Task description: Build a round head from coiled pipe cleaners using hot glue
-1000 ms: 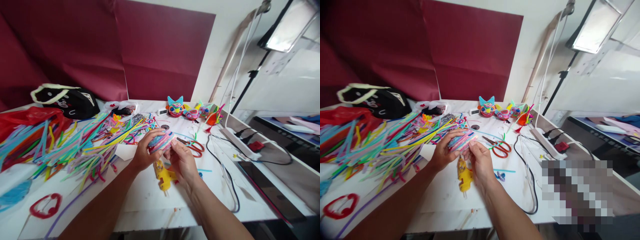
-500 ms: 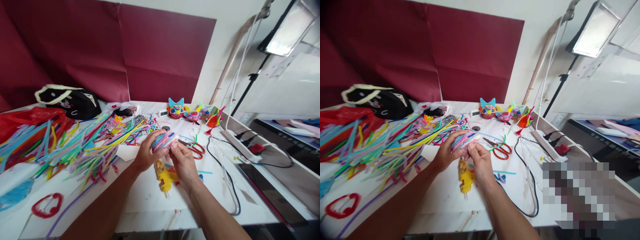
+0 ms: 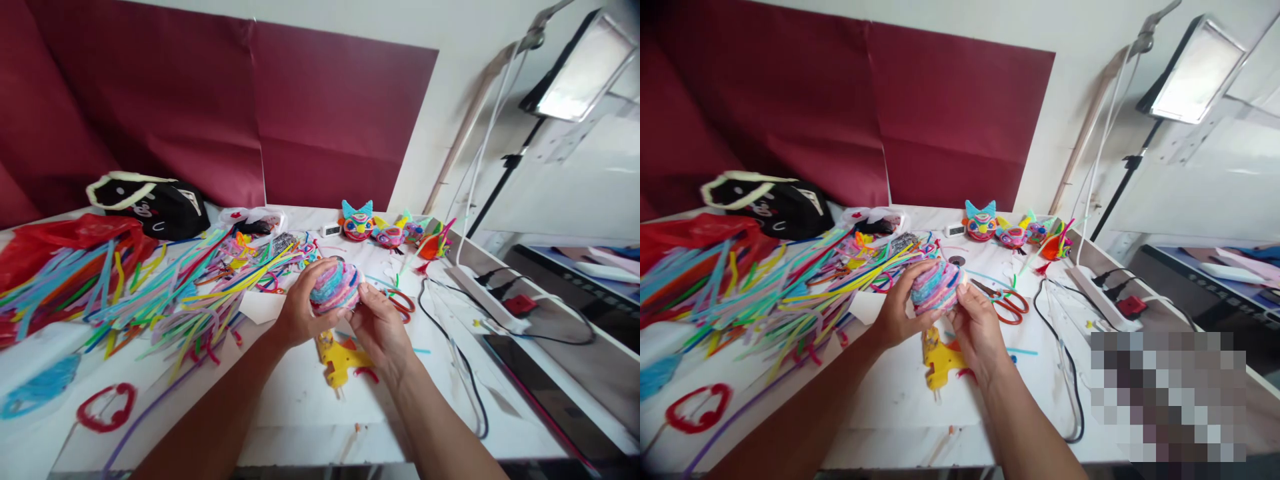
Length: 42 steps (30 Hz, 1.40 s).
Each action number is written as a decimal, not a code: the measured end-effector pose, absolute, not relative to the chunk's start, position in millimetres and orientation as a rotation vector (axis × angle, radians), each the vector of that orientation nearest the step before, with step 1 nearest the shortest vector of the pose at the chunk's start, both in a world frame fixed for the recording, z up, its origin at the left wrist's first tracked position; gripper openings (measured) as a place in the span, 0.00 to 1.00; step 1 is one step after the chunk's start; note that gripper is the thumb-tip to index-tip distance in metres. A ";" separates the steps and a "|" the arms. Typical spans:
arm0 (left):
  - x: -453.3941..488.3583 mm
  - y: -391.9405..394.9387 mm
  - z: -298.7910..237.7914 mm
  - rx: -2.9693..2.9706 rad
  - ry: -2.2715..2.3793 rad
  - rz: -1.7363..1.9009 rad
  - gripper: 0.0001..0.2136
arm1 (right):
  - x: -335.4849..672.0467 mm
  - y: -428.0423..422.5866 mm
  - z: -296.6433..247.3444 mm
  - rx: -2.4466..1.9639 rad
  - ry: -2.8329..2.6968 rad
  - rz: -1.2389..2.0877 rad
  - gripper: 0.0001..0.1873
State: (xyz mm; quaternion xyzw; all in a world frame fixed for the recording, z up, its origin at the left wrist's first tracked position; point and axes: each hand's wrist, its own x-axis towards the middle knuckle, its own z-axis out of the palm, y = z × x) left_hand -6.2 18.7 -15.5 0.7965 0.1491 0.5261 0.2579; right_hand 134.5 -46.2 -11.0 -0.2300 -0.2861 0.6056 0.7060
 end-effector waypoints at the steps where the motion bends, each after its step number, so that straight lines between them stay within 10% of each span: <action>1: -6.2 20.2 -16.7 2.055 0.408 1.406 0.33 | 135.7 -45.3 -11.7 -0.502 -0.630 1.337 0.07; 18: -5.6 31.4 -15.8 0.732 0.361 1.044 0.07 | 155.4 -33.9 -19.5 -0.593 -0.680 1.272 0.09; 26: -4.7 30.9 -11.8 0.943 0.302 1.179 0.12 | 159.3 -28.0 -23.9 -0.977 -0.663 0.758 0.15; 42: -4.1 27.0 -24.9 1.944 0.699 1.486 0.05 | 145.1 -32.2 -26.3 -0.962 -0.694 0.820 0.15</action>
